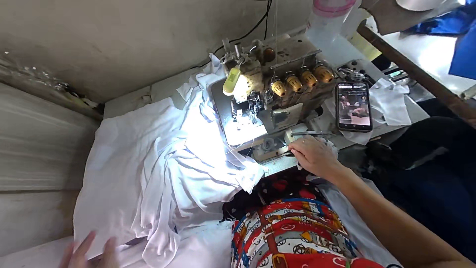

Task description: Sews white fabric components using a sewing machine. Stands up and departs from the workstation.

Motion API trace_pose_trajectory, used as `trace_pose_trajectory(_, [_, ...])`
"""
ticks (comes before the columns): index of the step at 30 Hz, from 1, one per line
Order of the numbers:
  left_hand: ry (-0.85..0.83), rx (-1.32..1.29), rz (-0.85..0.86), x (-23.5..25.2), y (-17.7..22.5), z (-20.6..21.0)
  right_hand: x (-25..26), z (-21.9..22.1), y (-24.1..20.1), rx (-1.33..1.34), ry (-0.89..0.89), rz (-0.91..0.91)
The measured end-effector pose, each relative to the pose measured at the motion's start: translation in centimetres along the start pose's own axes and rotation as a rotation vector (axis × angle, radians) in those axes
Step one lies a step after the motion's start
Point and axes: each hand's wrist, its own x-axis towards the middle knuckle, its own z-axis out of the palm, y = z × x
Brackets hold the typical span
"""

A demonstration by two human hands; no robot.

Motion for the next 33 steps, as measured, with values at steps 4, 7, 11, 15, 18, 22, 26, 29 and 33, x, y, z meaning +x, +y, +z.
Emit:
trace_pose_trajectory(4, [0.001,-0.330,0.356,4.5,12.2,9.7,-0.2,0.7,-0.1,0.013,0.141,0.046])
trace_pose_trajectory(7, [-0.165,-0.474,0.526,4.4,20.2,14.1,1.3,0.5,-1.4,0.029,0.447,0.127])
trace_pose_trajectory(11, [-0.156,-0.464,0.546,3.2,24.7,18.9,5.7,0.3,-2.7,-0.021,0.639,0.296])
trace_pose_trajectory(15, [-0.028,-0.357,0.528,2.3,24.9,21.6,8.7,1.5,-3.1,-0.058,0.669,0.425])
trace_pose_trajectory(18, [0.010,-0.258,0.559,2.0,24.7,22.1,9.3,2.2,-2.7,-0.074,0.746,0.445])
trace_pose_trajectory(22, [0.018,-0.213,0.562,1.8,24.8,22.2,9.4,2.3,-2.0,-0.167,0.840,0.403])
trace_pose_trajectory(26, [0.052,-0.178,0.562,1.7,24.7,22.4,9.2,1.9,-1.2,-0.214,0.909,0.324])
trace_pose_trajectory(29, [0.064,-0.171,0.557,1.6,24.8,22.6,8.9,1.6,-0.9,-0.189,0.894,0.302])
trace_pose_trajectory(33, [0.065,-0.133,0.551,1.6,24.9,22.3,7.6,1.0,-1.0,-0.137,0.789,0.294])
